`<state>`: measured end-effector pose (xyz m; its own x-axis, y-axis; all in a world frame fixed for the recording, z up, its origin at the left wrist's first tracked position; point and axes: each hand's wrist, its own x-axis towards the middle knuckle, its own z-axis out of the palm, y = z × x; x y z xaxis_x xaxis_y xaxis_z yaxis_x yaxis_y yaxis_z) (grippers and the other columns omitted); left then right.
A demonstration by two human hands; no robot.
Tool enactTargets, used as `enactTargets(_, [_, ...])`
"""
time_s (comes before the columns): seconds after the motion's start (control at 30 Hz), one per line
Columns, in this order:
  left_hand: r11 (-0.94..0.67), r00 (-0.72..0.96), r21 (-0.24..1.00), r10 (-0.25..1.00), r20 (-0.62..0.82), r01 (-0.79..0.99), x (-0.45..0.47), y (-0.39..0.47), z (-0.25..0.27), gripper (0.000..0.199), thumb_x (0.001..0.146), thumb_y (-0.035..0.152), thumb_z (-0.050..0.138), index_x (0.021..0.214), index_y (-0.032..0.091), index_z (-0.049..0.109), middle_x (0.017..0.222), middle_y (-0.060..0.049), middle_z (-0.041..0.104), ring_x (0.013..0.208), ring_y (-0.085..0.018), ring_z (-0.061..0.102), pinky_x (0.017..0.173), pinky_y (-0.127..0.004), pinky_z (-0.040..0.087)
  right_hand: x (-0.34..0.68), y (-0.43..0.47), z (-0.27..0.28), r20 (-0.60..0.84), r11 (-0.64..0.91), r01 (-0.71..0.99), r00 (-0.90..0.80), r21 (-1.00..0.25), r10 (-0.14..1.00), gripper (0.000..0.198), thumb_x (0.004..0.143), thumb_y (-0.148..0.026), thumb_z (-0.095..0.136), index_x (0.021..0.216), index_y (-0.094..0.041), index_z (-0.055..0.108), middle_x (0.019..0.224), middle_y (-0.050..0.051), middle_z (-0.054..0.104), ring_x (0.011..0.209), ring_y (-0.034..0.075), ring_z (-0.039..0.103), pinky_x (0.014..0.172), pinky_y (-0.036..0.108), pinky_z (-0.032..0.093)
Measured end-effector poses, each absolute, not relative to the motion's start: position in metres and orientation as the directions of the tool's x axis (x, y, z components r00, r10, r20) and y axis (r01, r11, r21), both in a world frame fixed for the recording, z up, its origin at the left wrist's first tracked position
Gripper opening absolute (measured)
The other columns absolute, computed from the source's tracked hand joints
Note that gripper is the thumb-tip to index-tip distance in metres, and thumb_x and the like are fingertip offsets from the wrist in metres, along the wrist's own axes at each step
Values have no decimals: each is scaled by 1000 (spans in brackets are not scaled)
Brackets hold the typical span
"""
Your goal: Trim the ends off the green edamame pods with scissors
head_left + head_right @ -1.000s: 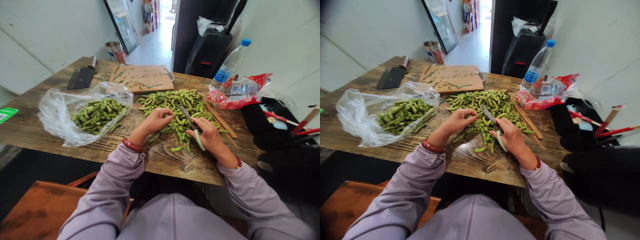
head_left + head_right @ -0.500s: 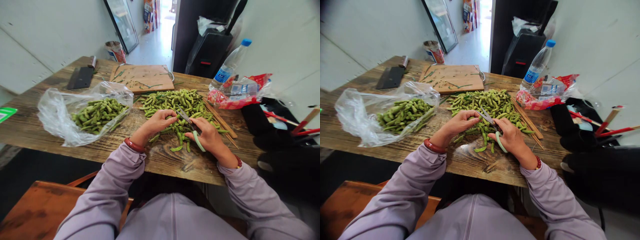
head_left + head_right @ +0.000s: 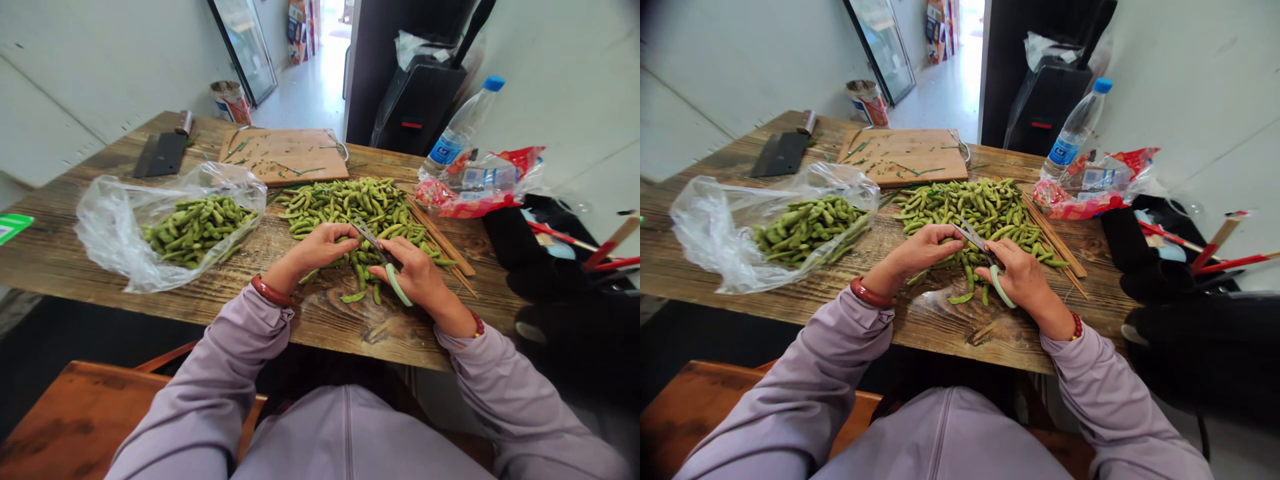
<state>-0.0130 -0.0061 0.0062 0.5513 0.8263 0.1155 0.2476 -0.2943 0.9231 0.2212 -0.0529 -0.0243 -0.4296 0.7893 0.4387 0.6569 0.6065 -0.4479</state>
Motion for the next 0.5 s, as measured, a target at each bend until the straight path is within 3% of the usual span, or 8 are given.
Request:
enactTargets(0.23, [-284,545,914,834,86,291,-14,-7,8,26,85,34,58,89,13,72,81,-2,67,76,-14,57,79,-27,46,222,-54,-22,449,622,672,-448,-402,774,39,91,-37,68,126,-20,63,103,11,67,89,27,68,76,39,57])
enactTargets(0.5, [-232,515,931,855,57,281,-15,-10,17,21,82,33,59,77,14,65,69,2,55,65,-10,45,62,-23,36,221,-53,-23,442,617,691,-452,-376,775,36,91,-36,68,121,-16,65,100,13,68,88,29,68,75,41,58])
